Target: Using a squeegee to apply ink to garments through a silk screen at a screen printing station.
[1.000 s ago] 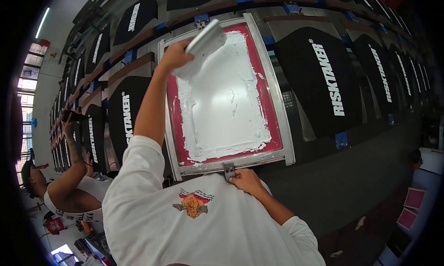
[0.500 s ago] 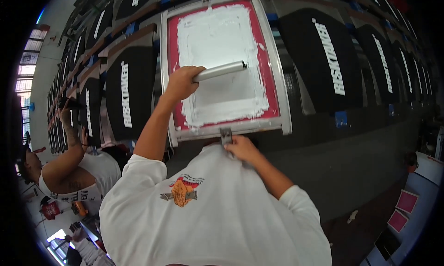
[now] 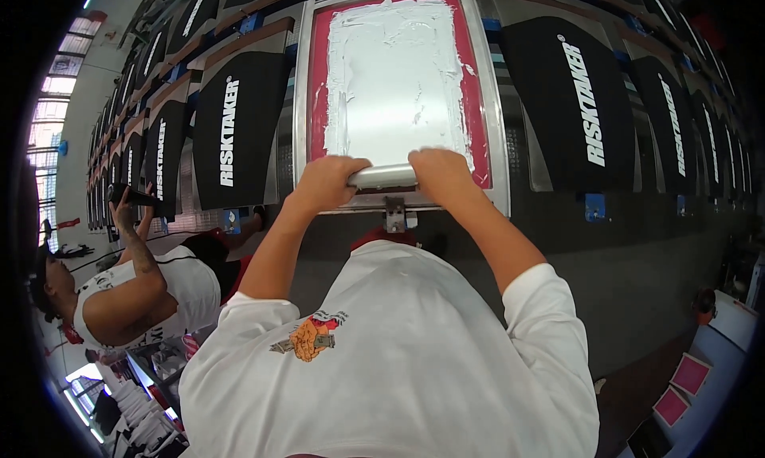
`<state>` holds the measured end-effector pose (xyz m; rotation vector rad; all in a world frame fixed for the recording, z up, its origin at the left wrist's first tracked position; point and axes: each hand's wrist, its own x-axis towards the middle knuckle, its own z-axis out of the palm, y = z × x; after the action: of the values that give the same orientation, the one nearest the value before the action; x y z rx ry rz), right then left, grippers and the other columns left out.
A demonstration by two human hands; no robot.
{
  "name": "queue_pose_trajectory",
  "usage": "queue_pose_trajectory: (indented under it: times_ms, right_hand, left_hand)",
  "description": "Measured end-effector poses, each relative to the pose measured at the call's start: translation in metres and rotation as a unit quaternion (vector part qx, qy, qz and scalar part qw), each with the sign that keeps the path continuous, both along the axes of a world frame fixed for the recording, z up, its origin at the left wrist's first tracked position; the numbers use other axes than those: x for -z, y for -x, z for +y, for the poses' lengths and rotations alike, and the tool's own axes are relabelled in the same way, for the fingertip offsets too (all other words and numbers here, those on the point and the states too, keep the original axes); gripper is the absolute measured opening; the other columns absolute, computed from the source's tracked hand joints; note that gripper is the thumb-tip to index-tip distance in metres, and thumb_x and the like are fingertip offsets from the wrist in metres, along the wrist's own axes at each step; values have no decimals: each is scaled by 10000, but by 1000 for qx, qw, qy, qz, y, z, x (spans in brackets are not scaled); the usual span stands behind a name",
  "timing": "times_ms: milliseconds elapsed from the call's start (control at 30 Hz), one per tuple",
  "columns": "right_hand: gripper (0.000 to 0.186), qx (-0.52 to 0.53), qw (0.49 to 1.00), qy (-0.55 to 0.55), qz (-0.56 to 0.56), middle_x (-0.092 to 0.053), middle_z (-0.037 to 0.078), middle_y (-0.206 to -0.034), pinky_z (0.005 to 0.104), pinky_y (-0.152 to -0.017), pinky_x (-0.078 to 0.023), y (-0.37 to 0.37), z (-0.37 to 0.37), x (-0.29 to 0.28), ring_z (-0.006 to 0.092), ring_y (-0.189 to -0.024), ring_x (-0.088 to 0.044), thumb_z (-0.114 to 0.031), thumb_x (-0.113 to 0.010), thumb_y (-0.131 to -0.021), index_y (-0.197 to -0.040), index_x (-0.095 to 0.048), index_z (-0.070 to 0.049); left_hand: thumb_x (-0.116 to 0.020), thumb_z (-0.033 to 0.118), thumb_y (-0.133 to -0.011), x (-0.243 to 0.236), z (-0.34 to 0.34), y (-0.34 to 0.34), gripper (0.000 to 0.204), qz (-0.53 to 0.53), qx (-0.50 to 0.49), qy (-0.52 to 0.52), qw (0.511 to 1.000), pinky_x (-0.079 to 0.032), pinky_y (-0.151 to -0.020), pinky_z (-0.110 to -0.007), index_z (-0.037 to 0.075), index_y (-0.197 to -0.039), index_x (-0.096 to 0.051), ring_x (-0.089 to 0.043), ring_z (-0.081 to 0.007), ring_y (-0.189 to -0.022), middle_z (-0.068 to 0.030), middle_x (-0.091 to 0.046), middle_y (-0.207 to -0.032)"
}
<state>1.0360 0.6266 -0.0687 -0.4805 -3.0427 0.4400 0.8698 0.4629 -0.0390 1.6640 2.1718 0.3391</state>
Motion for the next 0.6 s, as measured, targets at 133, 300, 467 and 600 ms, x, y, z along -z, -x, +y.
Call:
queue_pose_trajectory:
  times_ms: [133, 300, 467, 600]
  right_hand:
    - [120, 45, 998, 10, 35, -623, 103, -746, 381, -571, -503, -23, -34, 15, 279, -679, -628, -37, -611, -703, -815, -616, -82]
    - [51, 49, 966, -114, 227, -565, 63, -649, 331, -500, -489, 27, 18, 45, 214, -591, -589, -55, -560, -731, -734, -564, -105]
    - [169, 100, 974, -143, 142, -663, 99, -801, 424, -653, -533, 171, 184, 23, 295, -766, -655, -120, -538, -777, -885, -664, -147]
    - [212, 98, 990, -102, 13, -670, 127, -858, 432, -664, -522, 179, 197, -15, 312, -814, -653, -171, -614, -732, -936, -659, -133]
  left_hand:
    - [-629, 31, -653, 41, -58, -6, 194, 158, -71, -120, 978, -331, -975, -578, 75, -841, -609, -585, -260, -770, -96, -595, -746]
    - [-570, -34, -582, 75, 3, 50, 152, 157, -47, -298, 941, -447, -791, -491, 41, -705, -521, -512, -285, -607, -110, -498, -652]
    - [-592, 66, -645, 68, 173, 200, 93, 248, -43, -293, 922, -433, -596, -444, 85, -736, -591, -582, -316, -610, -125, -601, -647]
    - [-634, 127, -689, 6, 186, 203, 157, 175, -61, -146, 972, -502, -666, -455, 74, -836, -636, -639, -335, -738, -148, -653, -750]
